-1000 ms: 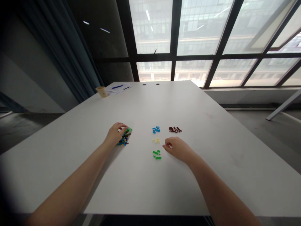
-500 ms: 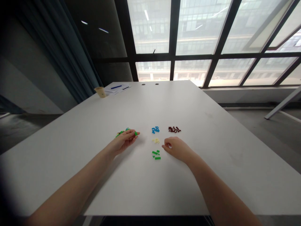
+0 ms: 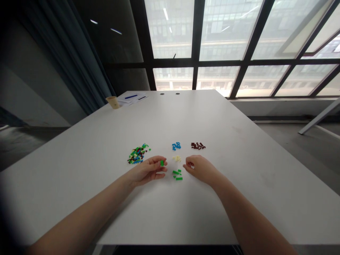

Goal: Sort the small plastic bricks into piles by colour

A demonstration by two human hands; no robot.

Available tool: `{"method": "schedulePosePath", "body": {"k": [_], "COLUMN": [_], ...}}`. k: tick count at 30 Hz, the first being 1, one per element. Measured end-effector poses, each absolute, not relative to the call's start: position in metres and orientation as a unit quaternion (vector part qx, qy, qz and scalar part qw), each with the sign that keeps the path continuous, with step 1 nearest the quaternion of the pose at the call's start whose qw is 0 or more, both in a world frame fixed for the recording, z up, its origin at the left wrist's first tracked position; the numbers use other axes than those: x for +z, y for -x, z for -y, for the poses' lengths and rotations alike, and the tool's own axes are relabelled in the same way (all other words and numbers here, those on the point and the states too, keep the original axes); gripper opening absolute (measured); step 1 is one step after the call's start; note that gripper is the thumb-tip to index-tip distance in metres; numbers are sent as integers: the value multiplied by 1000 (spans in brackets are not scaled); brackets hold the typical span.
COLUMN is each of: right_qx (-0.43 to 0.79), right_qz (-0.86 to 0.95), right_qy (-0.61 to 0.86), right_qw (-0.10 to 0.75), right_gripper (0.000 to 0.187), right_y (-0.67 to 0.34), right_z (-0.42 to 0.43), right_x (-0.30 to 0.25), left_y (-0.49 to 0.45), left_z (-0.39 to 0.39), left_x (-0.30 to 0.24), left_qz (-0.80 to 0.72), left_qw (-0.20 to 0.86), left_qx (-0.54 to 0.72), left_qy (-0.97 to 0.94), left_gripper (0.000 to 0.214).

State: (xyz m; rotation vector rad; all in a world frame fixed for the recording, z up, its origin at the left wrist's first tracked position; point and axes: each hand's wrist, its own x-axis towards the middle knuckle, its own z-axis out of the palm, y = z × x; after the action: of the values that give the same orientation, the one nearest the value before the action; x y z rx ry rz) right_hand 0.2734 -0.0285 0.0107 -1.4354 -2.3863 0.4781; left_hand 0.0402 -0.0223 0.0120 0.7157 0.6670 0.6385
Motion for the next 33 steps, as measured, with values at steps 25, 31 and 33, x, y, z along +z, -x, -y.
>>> {"method": "schedulePosePath", "body": {"k": [25, 31, 33], "right_qx": [150, 152, 156], "right_qz": [853, 854, 852], "right_qy": [394, 436, 457], "right_qw": [308, 239, 204], "right_gripper": [14, 14, 14], "right_y": [-234, -251, -258], "right_z": [50, 41, 38], "right_x": [13, 15, 14], "left_y": [-53, -51, -49], "left_z": [27, 23, 20], "left_x": [1, 4, 6], "left_qz": [-323, -409, -446], "left_qw": [800, 730, 704], "left_qx": [270, 296, 316], "left_qy": [-428, -461, -453], "left_gripper": [28, 31, 32]}}
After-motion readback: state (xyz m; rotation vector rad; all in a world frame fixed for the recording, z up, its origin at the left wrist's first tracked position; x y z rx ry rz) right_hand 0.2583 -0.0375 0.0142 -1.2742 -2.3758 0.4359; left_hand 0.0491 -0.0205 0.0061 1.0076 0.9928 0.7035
